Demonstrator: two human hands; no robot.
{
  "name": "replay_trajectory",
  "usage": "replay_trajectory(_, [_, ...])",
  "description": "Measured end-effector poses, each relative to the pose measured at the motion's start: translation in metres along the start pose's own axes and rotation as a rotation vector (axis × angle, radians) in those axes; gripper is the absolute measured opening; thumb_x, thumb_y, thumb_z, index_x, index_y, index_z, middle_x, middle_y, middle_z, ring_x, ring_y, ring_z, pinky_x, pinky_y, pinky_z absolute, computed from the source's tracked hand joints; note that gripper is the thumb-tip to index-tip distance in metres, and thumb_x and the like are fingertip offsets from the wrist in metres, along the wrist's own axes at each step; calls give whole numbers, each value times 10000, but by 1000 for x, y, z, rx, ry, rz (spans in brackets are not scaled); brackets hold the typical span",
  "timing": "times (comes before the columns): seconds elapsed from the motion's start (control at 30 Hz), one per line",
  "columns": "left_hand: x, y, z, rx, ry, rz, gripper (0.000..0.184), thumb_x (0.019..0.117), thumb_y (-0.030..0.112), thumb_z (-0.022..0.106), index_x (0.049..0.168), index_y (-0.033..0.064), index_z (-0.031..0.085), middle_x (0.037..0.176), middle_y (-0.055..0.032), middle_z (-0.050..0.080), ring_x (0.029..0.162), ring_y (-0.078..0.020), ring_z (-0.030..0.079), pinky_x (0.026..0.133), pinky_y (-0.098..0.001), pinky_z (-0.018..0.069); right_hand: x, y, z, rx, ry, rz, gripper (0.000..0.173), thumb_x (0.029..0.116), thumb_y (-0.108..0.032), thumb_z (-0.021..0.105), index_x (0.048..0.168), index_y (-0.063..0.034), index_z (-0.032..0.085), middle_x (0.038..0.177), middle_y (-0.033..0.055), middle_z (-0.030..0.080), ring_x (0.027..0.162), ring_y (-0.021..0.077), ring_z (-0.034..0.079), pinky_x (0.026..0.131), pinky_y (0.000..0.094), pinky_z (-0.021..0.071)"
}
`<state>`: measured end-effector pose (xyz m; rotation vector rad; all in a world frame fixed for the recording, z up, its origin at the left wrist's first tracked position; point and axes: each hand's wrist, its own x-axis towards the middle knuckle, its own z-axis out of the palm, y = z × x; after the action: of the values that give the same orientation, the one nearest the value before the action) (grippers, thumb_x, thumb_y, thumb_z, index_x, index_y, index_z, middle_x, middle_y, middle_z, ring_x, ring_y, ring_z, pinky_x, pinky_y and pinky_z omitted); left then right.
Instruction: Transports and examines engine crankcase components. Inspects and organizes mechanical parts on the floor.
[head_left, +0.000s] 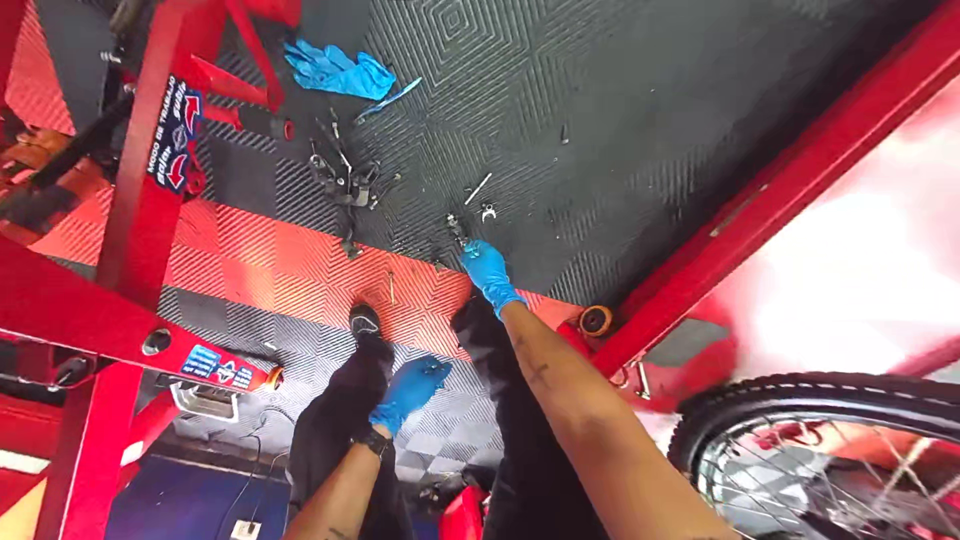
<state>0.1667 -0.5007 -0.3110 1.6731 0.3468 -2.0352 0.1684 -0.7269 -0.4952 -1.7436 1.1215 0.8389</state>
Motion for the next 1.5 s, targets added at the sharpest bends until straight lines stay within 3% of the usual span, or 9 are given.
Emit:
replay_trajectory(0.33, [0, 12, -13, -70, -26, 79, 340, 1057, 364, 558, 1154, 67, 692, 905, -31, 707, 751, -109, 656, 730, -319, 561, 15, 23, -11, 50, 157, 43, 313, 951, -195, 691, 1208, -17, 662, 1088, 226, 701, 1042, 402, 673, 905, 621, 518])
replay_trajectory(0.6, [6, 5, -15, -35, -26, 46, 359, 1056, 399, 558, 1130, 74, 689, 878, -27, 699, 729, -112, 645, 732, -327, 552, 7, 25, -8, 21, 133, 66, 308, 946, -192, 661, 1221, -54, 676, 1110, 155, 720, 1066, 303, 685, 956, 540, 525])
replay_trajectory(0.87, [3, 3, -16, -2, -38, 64, 383, 1060, 395, 542, 1157, 55, 689, 956, -68, 718, 808, -160, 676, 795, -391, 565, 3, -7, -1, 37, 115, -11, 308, 943, -191, 669, 1215, -47, 684, 1101, 159, 722, 1060, 302, 687, 954, 538, 528])
replay_trajectory(1.07, [3, 1, -16, 26, -29, 56, 410, 1055, 441, 534, 1141, 69, 684, 930, -60, 720, 795, -164, 681, 791, -401, 566, -4, -29, -2, 54, 97, -40, 307, 941, -191, 678, 1218, -58, 684, 1072, 137, 721, 1029, 272, 687, 942, 513, 535])
replay_trajectory(1.5, [6, -3, -10, 55, -15, 38, 419, 1058, 444, 531, 1161, 68, 682, 941, -70, 721, 821, -173, 687, 818, -411, 564, -25, 4, -32, 57, 149, 18, 281, 948, -197, 661, 1198, -73, 696, 1075, 112, 726, 1033, 232, 686, 948, 475, 531])
